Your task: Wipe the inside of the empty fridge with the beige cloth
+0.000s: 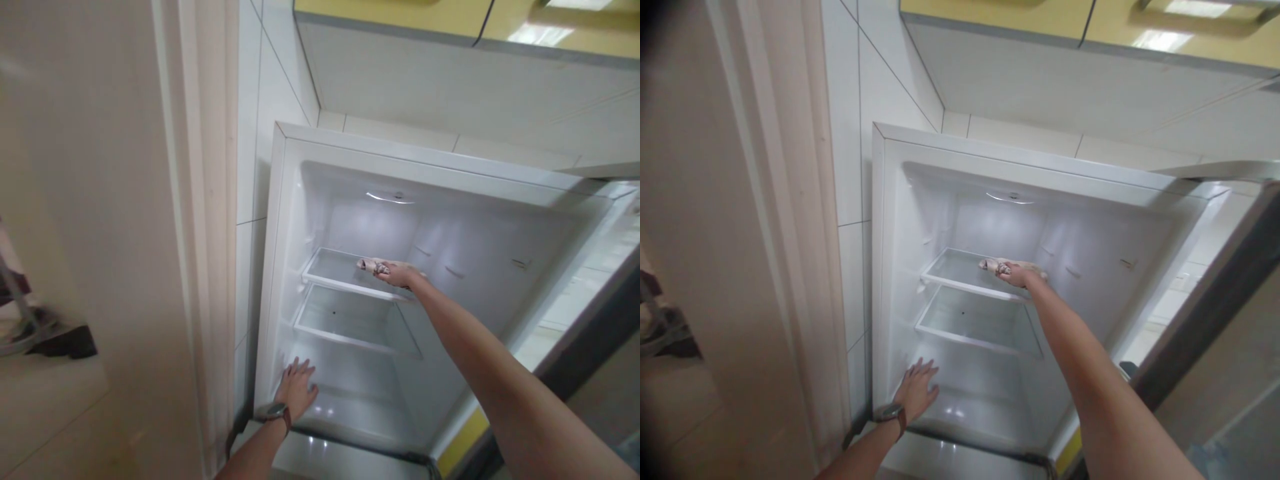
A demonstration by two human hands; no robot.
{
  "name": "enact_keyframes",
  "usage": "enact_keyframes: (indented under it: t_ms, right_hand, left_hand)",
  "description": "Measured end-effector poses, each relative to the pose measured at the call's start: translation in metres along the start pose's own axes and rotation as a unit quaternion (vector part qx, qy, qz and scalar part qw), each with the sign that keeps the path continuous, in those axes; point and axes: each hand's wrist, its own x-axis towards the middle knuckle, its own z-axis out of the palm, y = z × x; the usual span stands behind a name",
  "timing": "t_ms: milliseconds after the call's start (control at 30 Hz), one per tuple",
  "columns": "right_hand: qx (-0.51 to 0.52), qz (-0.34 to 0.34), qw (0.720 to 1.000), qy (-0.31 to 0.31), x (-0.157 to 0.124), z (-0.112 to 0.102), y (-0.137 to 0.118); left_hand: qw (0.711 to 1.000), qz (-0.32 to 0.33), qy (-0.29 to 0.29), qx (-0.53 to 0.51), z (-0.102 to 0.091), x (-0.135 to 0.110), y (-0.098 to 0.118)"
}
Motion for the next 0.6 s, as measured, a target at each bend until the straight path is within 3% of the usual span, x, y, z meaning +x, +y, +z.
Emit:
enact_keyframes:
  t_ms: [200, 600]
  right_hand:
    - [0.016, 0.016, 0.999, -0.029, 0.0013, 0.0026, 0.0012]
    - [0.015, 0.008, 1.0, -0.025, -0.0019, -0.0017, -0.0025]
  left_hand:
    - [1.0, -0.001, -0.009, 0.001, -0.0067, -0.0024, 0.0033]
    - [1.0, -0.002, -0.006, -0.01, -0.0027, -0.0012, 0.0012]
